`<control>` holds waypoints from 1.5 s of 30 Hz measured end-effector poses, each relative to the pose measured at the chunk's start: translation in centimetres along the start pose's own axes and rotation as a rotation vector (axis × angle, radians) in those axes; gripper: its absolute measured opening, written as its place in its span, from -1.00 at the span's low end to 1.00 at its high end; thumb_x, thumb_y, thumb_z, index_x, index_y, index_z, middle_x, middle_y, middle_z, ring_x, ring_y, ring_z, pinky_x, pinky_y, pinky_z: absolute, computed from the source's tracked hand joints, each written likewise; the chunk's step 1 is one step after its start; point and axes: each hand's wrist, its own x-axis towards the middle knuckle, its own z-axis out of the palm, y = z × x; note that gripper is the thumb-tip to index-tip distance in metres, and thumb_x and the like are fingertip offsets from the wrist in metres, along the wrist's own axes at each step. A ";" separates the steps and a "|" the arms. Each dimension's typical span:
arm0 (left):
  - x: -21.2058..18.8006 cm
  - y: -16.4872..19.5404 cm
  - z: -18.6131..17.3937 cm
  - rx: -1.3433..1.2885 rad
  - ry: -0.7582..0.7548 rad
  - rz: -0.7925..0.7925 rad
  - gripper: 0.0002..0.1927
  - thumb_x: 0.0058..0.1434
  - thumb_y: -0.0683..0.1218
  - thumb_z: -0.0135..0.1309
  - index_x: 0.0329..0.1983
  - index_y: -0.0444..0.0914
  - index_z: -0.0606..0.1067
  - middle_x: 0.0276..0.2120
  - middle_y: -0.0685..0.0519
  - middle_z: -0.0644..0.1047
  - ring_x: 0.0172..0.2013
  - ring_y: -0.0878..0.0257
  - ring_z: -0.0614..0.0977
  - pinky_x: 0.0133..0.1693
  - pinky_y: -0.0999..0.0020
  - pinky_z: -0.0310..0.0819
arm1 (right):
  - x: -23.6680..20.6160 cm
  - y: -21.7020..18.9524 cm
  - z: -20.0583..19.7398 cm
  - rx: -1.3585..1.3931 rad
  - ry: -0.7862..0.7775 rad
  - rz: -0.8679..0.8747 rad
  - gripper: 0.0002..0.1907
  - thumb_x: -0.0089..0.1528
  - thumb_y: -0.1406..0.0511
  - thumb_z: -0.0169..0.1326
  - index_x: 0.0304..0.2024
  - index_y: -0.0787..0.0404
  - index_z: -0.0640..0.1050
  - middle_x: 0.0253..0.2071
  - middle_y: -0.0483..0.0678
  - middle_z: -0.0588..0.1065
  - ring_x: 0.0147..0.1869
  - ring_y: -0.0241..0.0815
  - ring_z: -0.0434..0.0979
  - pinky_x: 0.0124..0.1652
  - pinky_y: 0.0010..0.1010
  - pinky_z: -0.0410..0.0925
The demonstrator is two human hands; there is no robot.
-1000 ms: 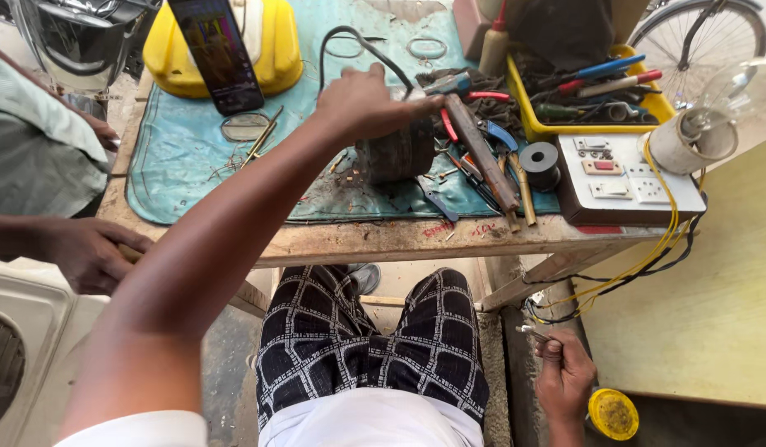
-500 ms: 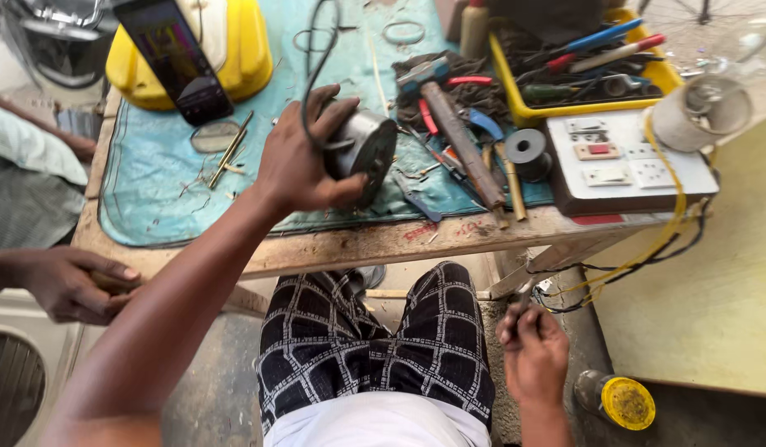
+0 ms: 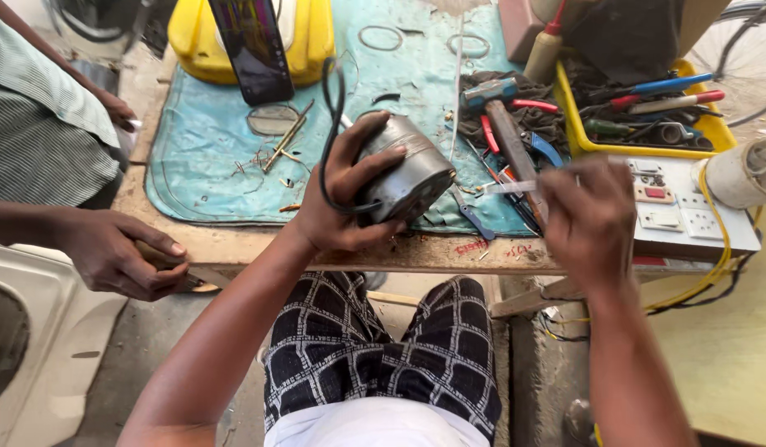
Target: The person sits at an outdoor workbench repairing an electric motor. They hold the motor steady, work around its housing with a screwdriver, reposition and turn the motor, and use a hammer to tap it, handling the motor and its attached wires throughout.
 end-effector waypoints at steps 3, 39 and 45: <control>0.5 0.0 0.3 0.007 0.006 -0.012 -0.18 -0.02 0.14 0.36 0.35 -0.11 0.43 0.42 -0.30 0.28 0.40 -0.30 0.42 0.36 -0.02 0.40 | 4.1 -0.1 -0.7 -0.022 -0.062 -0.175 -0.78 0.21 0.51 0.19 -0.14 0.14 0.64 -0.22 -0.10 0.50 0.05 -0.05 0.45 0.10 -0.22 0.31; 0.8 0.7 0.5 0.085 -0.003 -0.034 -0.15 -0.09 0.16 0.33 0.33 -0.08 0.43 0.40 -0.25 0.29 0.33 -0.29 0.45 0.26 -0.04 0.48 | 9.8 -5.1 -2.9 -0.400 -0.241 -0.616 -0.86 0.20 0.31 0.24 -0.17 0.03 0.63 -0.13 -0.22 0.51 0.15 -0.16 0.49 0.16 -0.20 0.30; 0.5 0.3 0.7 0.074 0.005 -0.024 -0.17 -0.07 0.17 0.32 0.32 -0.09 0.45 0.39 -0.25 0.30 0.33 -0.27 0.47 0.26 -0.03 0.48 | 10.5 -2.5 -2.0 -0.362 -0.259 -0.659 -0.87 0.17 0.34 0.25 -0.23 0.05 0.62 -0.09 -0.22 0.54 0.09 -0.18 0.50 0.08 -0.25 0.30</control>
